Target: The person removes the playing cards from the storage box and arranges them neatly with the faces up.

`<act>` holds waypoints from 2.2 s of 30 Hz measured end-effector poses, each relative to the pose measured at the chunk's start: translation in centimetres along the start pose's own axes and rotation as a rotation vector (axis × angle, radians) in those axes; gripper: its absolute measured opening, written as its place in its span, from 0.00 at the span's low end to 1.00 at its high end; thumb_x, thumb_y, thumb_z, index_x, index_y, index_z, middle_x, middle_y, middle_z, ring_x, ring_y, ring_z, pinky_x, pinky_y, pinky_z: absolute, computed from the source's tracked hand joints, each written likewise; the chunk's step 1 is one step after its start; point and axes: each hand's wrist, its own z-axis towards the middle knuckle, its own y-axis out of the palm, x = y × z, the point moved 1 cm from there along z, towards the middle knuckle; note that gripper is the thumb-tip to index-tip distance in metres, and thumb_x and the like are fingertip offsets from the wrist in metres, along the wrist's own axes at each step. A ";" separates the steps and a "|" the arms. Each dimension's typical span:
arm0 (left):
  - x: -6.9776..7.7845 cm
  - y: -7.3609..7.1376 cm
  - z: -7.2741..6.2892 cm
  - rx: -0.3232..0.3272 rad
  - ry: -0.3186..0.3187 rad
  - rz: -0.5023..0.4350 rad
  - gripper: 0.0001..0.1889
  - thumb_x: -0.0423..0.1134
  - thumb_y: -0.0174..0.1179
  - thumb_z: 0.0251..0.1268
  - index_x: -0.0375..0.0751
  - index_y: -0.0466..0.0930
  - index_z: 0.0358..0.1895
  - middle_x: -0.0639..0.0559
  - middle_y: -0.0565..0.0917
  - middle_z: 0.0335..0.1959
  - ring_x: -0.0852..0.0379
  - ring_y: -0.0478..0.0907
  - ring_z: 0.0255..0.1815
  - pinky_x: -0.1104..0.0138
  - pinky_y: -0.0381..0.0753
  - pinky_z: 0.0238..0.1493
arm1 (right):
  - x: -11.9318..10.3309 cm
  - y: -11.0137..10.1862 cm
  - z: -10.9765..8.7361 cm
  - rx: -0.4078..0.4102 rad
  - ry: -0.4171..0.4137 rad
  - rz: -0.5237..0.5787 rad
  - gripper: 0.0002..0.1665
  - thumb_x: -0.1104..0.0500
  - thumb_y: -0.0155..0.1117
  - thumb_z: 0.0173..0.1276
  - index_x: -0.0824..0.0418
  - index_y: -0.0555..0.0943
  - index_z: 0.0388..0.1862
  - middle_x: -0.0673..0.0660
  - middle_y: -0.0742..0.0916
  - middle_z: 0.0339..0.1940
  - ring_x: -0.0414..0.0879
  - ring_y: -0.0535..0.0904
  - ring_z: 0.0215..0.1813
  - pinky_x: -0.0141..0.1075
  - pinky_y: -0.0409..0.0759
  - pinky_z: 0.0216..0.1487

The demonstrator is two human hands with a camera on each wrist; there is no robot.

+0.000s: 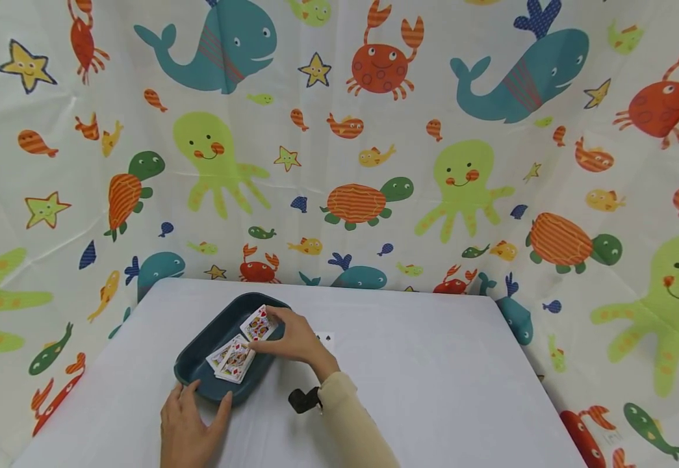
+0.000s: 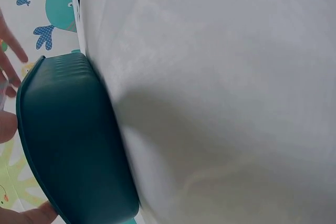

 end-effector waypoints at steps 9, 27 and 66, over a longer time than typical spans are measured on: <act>0.2 -0.2 -0.2 -0.039 -0.026 0.017 0.40 0.49 0.72 0.58 0.20 0.68 0.63 0.21 0.63 0.64 0.25 0.59 0.68 0.34 0.60 0.66 | 2.6 -2.4 -1.8 0.049 0.004 0.038 0.47 0.44 0.78 0.61 0.58 0.71 0.76 0.55 0.79 0.71 0.49 0.76 0.67 0.50 0.74 0.70; 0.4 0.1 -0.4 -0.073 -0.058 -0.001 0.40 0.49 0.72 0.58 0.20 0.67 0.63 0.20 0.62 0.66 0.24 0.57 0.69 0.34 0.59 0.67 | 9.4 -8.1 -5.8 0.127 0.130 -0.040 0.47 0.46 0.78 0.60 0.61 0.71 0.75 0.60 0.78 0.71 0.59 0.75 0.69 0.58 0.73 0.69; -0.1 -0.1 -0.5 -0.052 -0.054 -0.004 0.40 0.49 0.72 0.57 0.22 0.67 0.63 0.22 0.61 0.66 0.25 0.57 0.69 0.36 0.58 0.67 | 13.5 -10.5 -5.7 -0.164 0.119 -0.330 0.49 0.55 0.83 0.55 0.65 0.72 0.73 0.63 0.77 0.72 0.61 0.69 0.74 0.57 0.64 0.76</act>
